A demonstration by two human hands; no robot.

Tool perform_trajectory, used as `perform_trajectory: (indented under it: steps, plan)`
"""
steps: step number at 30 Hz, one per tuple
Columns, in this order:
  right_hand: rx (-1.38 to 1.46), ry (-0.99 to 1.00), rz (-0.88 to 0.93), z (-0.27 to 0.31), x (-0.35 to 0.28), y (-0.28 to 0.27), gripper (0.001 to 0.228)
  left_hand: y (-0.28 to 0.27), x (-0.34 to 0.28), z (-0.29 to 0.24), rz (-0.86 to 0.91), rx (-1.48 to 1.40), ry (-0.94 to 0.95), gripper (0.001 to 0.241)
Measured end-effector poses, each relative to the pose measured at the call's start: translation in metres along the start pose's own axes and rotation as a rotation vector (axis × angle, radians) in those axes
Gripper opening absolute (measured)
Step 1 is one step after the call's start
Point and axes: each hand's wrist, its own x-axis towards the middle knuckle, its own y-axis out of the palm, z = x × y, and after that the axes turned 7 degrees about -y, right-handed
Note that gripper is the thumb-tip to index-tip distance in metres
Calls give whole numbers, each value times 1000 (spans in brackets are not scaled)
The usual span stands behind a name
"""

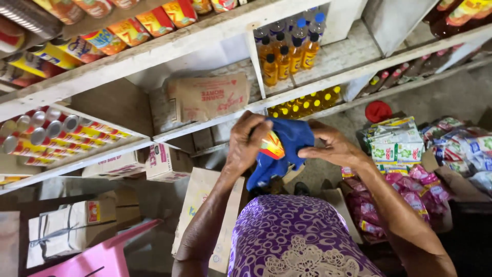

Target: Wiping canned food with a blue cloth and arranging them on shelves.

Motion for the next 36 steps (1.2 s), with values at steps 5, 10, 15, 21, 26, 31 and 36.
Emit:
perform_trajectory:
  steps: [5, 10, 15, 21, 26, 31, 36]
  plan:
    - [272, 170, -102, -36, -32, -20, 33, -2, -1, 9, -14, -151, -110, 16]
    - [409, 223, -517, -75, -80, -33, 43, 20, -9, 34, -88, -655, -350, 48]
    - [144, 175, -541, -55, -63, 1, 23, 41, -5, 37, -261, -952, -470, 82]
    - [-725, -502, -36, 31, 22, 97, 38, 46, -6, -15, -315, -1233, -668, 67]
    - [-773, -123, 40, 37, 33, 85, 64, 58, -20, 4, -273, -700, -679, 66]
    - [-28, 177, -94, 89, 78, 78, 64, 79, -21, 4, -293, -662, -265, 34]
    - [-78, 509, -225, 25, 40, 81, 74, 65, -7, -1, -410, -784, -90, 48]
